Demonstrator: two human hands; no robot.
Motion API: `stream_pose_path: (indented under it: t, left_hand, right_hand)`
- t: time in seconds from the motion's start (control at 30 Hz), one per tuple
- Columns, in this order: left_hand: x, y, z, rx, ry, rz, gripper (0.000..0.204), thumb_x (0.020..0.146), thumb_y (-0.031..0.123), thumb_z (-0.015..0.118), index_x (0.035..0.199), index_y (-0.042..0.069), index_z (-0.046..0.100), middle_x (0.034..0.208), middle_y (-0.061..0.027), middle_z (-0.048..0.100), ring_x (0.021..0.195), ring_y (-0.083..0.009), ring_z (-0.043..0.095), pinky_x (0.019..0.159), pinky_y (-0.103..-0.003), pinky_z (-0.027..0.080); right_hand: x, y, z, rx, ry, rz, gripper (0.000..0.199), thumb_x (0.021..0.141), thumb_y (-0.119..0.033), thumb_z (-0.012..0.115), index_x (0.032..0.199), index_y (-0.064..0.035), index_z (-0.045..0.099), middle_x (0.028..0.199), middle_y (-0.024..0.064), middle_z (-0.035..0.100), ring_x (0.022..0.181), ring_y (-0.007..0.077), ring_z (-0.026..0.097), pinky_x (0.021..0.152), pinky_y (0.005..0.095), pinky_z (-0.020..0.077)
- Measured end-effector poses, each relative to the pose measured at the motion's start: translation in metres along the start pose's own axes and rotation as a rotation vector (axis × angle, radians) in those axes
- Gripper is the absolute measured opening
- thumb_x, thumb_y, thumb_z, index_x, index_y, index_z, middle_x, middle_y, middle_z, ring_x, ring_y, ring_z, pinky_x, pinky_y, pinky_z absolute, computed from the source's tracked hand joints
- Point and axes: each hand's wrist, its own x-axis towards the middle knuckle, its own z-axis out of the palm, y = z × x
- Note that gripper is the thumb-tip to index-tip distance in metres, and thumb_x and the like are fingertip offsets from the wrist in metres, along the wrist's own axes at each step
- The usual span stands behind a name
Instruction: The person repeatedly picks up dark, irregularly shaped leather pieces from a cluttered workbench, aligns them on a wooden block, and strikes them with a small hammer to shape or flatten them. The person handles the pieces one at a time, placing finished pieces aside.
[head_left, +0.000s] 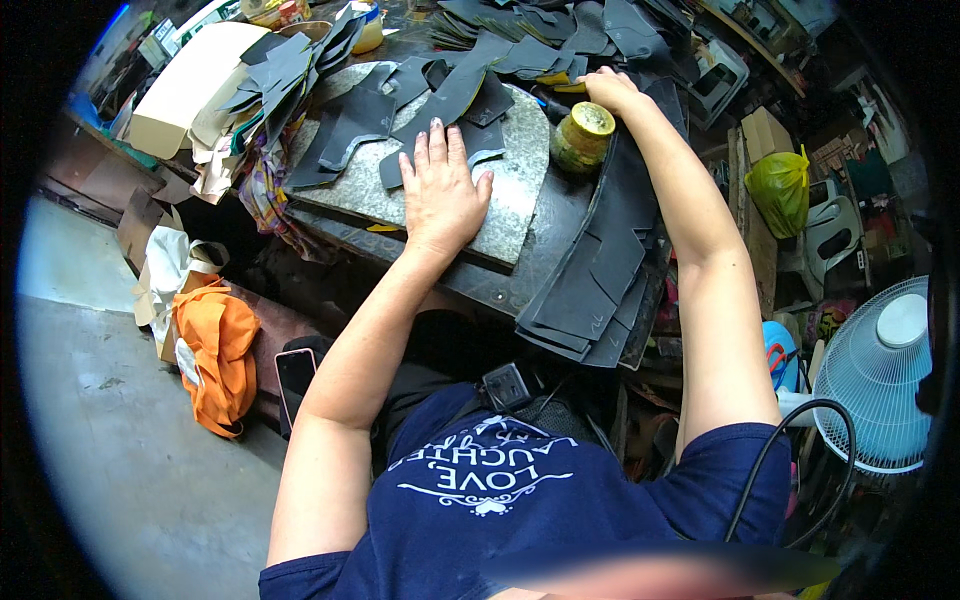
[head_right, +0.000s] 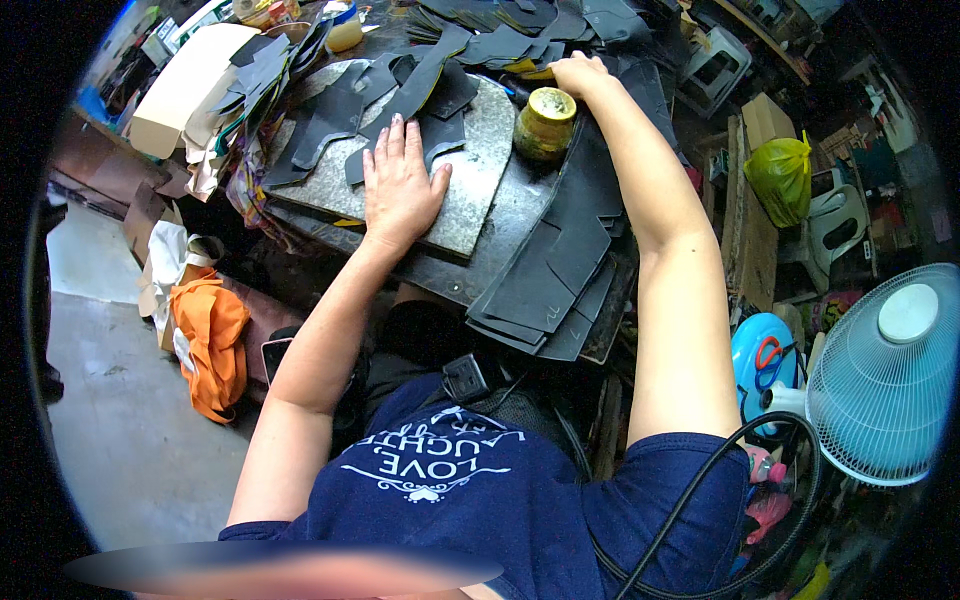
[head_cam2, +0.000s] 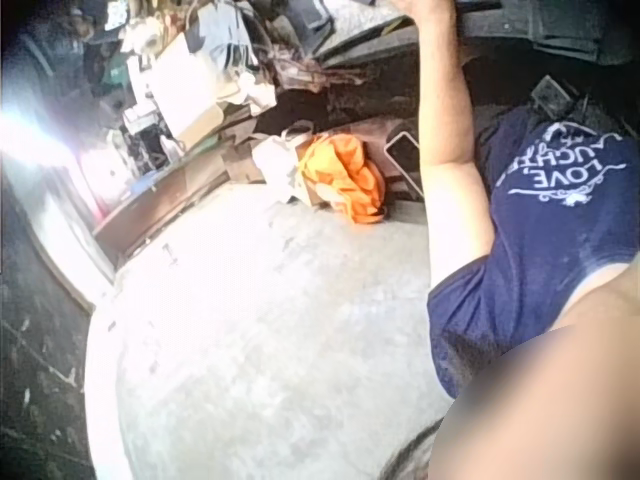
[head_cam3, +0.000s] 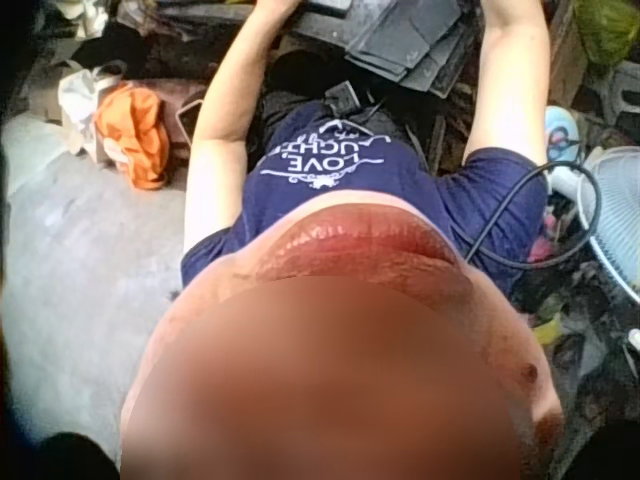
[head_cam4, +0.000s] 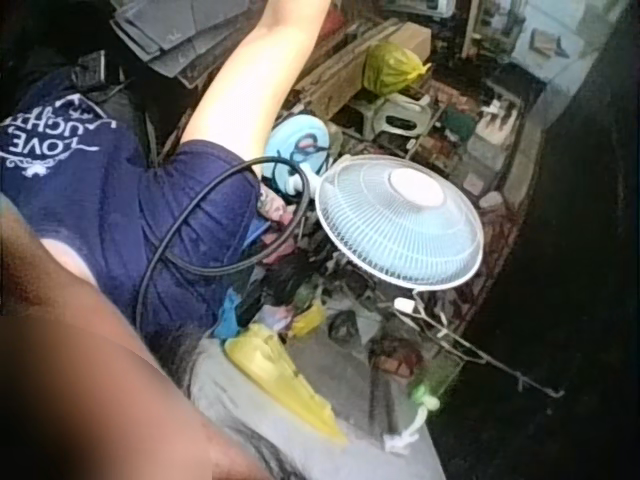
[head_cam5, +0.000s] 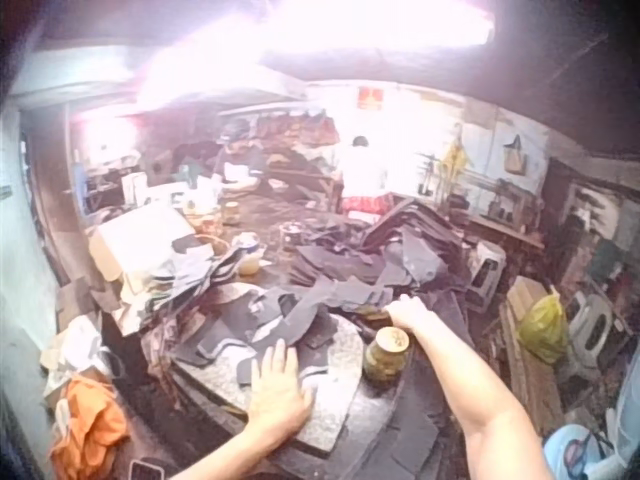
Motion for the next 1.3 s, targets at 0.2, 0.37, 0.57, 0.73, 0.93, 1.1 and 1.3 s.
stream_pose_path:
  t: [0.2,0.37,0.57,0.73,0.93,1.1,1.3]
  left_hand:
    - [0.0,0.0,-0.001,-0.004,0.0,0.01,0.077,0.089,0.042,0.06,0.146,-0.002,0.035,0.153,-0.021,0.034,0.14,-0.0373,0.033,0.115,-0.055,0.023]
    - [0.0,-0.001,0.0,-0.008,0.005,0.011,0.079,0.088,0.043,0.061,0.146,-0.003,0.035,0.153,-0.0215,0.034,0.14,-0.0379,0.033,0.115,-0.056,0.024]
    - [-0.001,-0.001,-0.001,-0.014,0.01,0.02,0.078,0.088,0.042,0.061,0.146,-0.003,0.035,0.152,-0.0217,0.034,0.14,-0.0379,0.034,0.115,-0.056,0.024]
    - [0.0,0.0,-0.004,-0.018,0.012,0.025,0.076,0.089,0.041,0.061,0.145,-0.004,0.036,0.151,-0.0227,0.035,0.139,-0.0386,0.034,0.115,-0.056,0.024]
    - [0.0,0.0,-0.004,-0.001,-0.009,0.025,0.076,0.09,0.042,0.059,0.145,-0.004,0.036,0.152,-0.0226,0.035,0.139,-0.0391,0.034,0.115,-0.056,0.023]
    - [0.001,-0.001,0.0,-0.001,-0.046,0.022,0.073,0.091,0.042,0.057,0.145,-0.002,0.036,0.153,-0.0218,0.034,0.14,-0.0392,0.032,0.115,-0.057,0.022]
    - [0.002,-0.005,0.004,0.063,-0.044,0.086,0.062,0.094,0.042,0.051,0.141,0.002,0.045,0.149,-0.0215,0.041,0.136,-0.0412,0.039,0.112,-0.06,0.027]
  right_hand:
    - [0.004,0.015,0.005,0.085,0.159,-0.123,0.042,0.082,-0.008,0.065,0.123,-0.0123,0.059,0.131,0.0069,0.059,0.126,0.0267,0.053,0.104,0.0542,0.0408]
    - [0.01,0.032,0.018,0.135,0.497,-0.094,0.056,0.081,-0.004,0.065,0.133,-0.0117,0.048,0.141,0.009,0.05,0.133,0.0275,0.047,0.11,0.056,0.0353]
    - [0.019,0.04,0.015,0.625,0.534,-0.118,0.053,0.081,0.002,0.067,0.129,-0.0086,0.046,0.124,0.0134,0.064,0.114,0.0267,0.064,0.097,0.0365,0.0504]
    - [0.015,0.031,0.014,1.042,0.458,-0.254,0.057,0.083,-0.008,0.071,0.132,-0.0112,0.041,0.116,0.0134,0.068,0.111,0.0256,0.065,0.1,0.0361,0.0461]
    - [-0.004,0.02,-0.003,1.3,0.553,-0.251,0.036,0.097,-0.014,0.06,0.129,0.0008,0.052,0.115,0.0048,0.066,0.107,0.0152,0.06,0.099,0.0305,0.0456]
    - [-0.017,0.0,-0.04,1.856,0.562,-0.278,0.023,0.105,-0.019,0.046,0.124,-0.0083,0.053,0.119,0.0082,0.065,0.118,0.018,0.058,0.102,0.034,0.0422]
    - [-0.05,0.007,-0.082,2.314,0.633,-0.2,0.043,0.103,-0.045,0.042,0.103,-0.0056,0.059,0.089,0.0128,0.069,0.082,0.0267,0.067,0.079,0.039,0.0533]
